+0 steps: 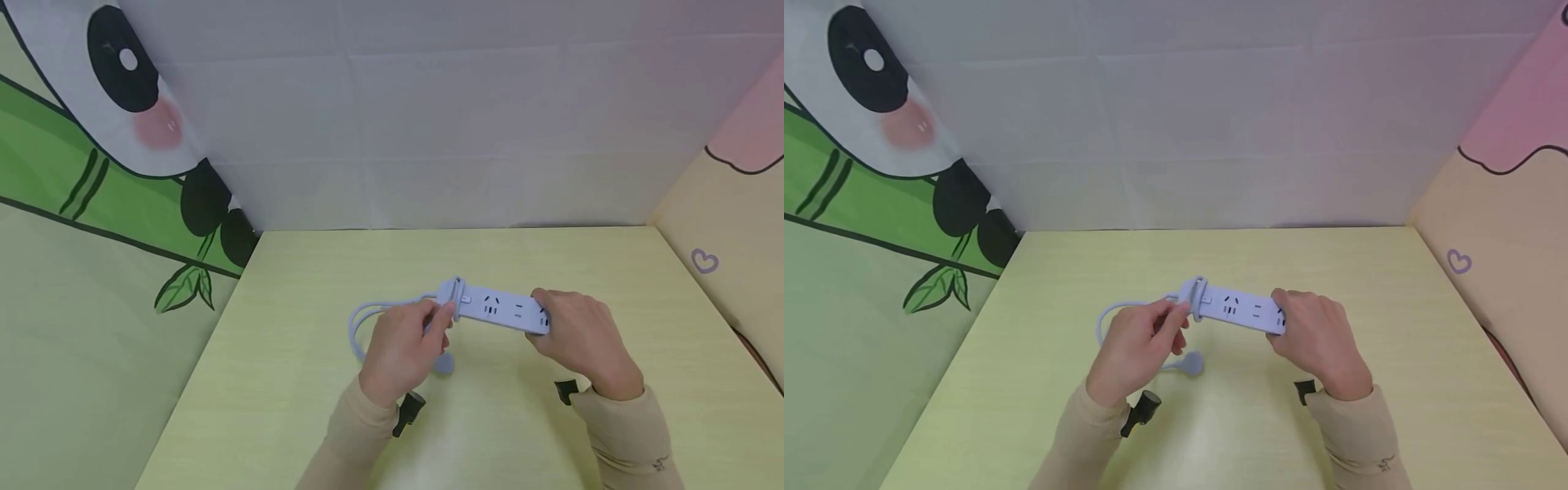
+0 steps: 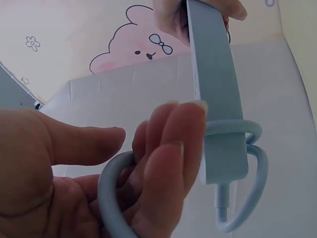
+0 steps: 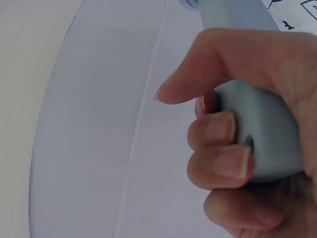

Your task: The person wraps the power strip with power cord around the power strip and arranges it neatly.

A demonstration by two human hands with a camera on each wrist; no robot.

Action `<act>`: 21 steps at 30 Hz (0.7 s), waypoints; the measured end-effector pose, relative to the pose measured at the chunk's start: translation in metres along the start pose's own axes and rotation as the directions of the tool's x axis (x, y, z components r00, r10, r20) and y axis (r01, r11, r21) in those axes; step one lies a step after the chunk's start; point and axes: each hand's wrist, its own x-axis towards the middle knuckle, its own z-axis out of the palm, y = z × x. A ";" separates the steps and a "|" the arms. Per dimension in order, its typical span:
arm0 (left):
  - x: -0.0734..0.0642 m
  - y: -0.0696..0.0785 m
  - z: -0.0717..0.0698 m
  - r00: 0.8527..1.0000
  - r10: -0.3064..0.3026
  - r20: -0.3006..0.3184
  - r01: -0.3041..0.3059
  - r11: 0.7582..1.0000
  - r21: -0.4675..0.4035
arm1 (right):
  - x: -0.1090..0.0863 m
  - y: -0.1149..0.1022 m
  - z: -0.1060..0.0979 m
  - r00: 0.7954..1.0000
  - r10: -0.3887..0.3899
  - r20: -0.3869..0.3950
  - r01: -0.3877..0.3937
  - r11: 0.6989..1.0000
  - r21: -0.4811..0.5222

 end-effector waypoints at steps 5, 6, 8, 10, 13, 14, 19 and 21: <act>-0.004 0.007 0.003 0.999 0.038 0.016 -0.038 0.999 -0.025 | -0.001 0.005 0.000 0.997 0.037 -0.066 -0.036 0.999 0.020; -0.005 0.008 0.003 0.999 0.047 0.019 -0.047 0.998 -0.034 | -0.001 0.007 0.000 0.995 0.041 -0.086 -0.039 0.999 0.026; -0.006 0.010 0.005 0.997 0.067 0.032 -0.066 0.996 -0.059 | -0.003 0.010 0.000 0.991 0.048 -0.124 -0.044 0.998 0.040; -0.007 0.012 0.007 0.995 0.085 0.044 -0.081 0.993 -0.083 | -0.004 0.012 -0.001 0.985 0.050 -0.164 -0.042 0.998 0.051; -0.009 0.012 0.008 0.991 0.115 0.066 -0.107 0.988 -0.113 | -0.007 0.014 -0.003 0.977 0.056 -0.208 -0.044 0.997 0.062; -0.009 0.012 0.008 0.990 0.124 0.073 -0.115 0.986 -0.124 | -0.008 0.015 -0.004 0.974 0.057 -0.220 -0.043 0.997 0.065; -0.010 0.010 0.004 0.975 0.190 0.118 -0.164 0.965 -0.204 | -0.012 0.019 -0.009 0.962 0.076 -0.260 -0.050 0.993 0.106; -0.011 0.008 0.003 0.966 0.222 0.131 -0.189 0.956 -0.227 | -0.013 0.020 -0.011 0.957 0.092 -0.274 -0.058 0.990 0.129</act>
